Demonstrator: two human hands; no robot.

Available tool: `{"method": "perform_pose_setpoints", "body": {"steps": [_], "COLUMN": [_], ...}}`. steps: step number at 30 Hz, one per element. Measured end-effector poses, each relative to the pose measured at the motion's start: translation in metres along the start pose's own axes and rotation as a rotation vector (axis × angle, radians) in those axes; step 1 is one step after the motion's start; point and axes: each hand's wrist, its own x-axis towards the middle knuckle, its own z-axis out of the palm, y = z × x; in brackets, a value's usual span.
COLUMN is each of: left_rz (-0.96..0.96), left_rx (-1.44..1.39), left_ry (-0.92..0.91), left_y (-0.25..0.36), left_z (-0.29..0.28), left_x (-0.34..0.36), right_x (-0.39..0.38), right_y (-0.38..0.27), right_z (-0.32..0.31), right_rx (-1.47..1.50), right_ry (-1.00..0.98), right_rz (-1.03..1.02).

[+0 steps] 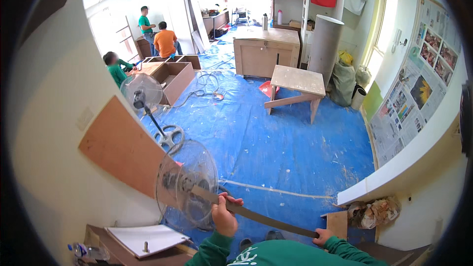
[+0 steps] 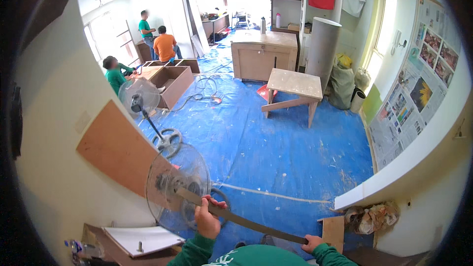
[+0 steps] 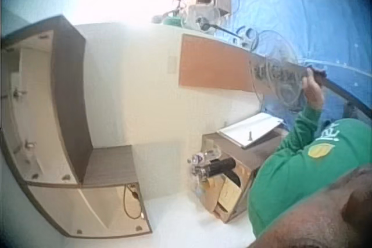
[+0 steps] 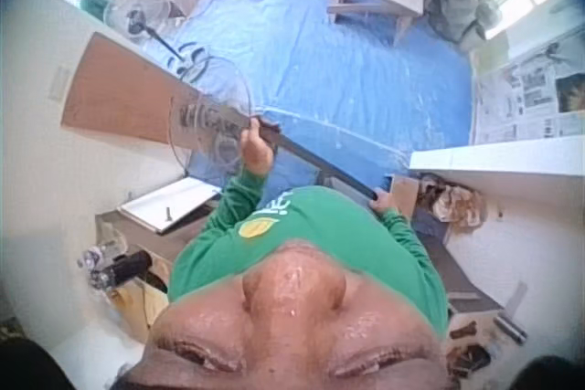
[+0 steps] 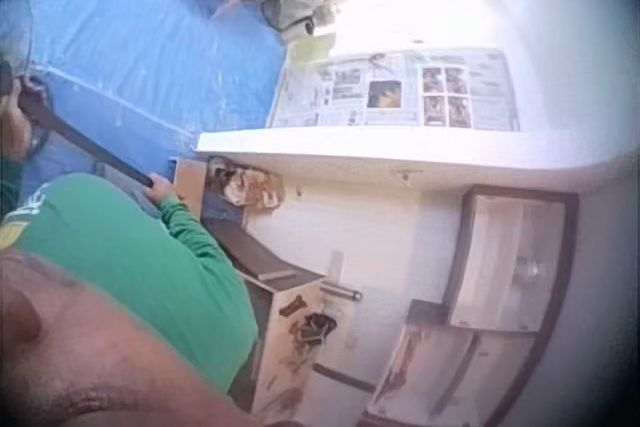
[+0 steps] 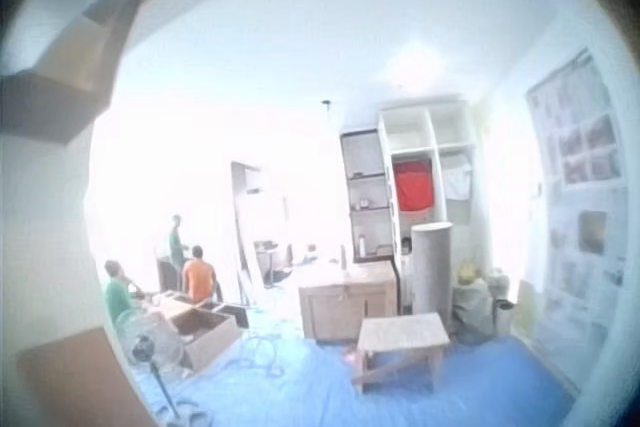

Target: The person uses a utility knife to cut a strip of wood veneer along the edge of a larger board. They then move to another board and repeat the cutting process, removing a strip from its edge.

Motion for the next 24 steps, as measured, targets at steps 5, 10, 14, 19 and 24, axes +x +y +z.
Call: {"method": "perform_pose_setpoints", "body": {"steps": [5, 10, 14, 19, 24], "left_rz": [0.12, 0.272, 0.21, 0.226, 0.152], "left_rx": [0.128, 0.325, 0.506, 0.525, 0.493], "left_ry": [-0.091, -0.131, -0.128, -0.065, -0.142], "left_y": [-0.019, -0.034, -0.03, -0.068, -0.086], "left_z": [0.081, 0.149, 0.191, 0.214, 0.243], "left_x": [0.129, 0.252, 0.327, 0.459, 0.62], "right_x": [0.101, 0.246, 0.325, 0.404, 0.533], "right_y": [0.028, 0.043, 0.028, -0.018, -0.023], "right_z": [-0.063, -0.146, -0.232, -0.308, -0.345], "right_rx": [0.023, -0.067, -0.193, 0.003, 0.049], "right_ry": [0.042, 0.034, -0.17, -0.066, -0.142], "right_rz": [0.083, 0.105, 0.083, -0.013, 0.107]}}
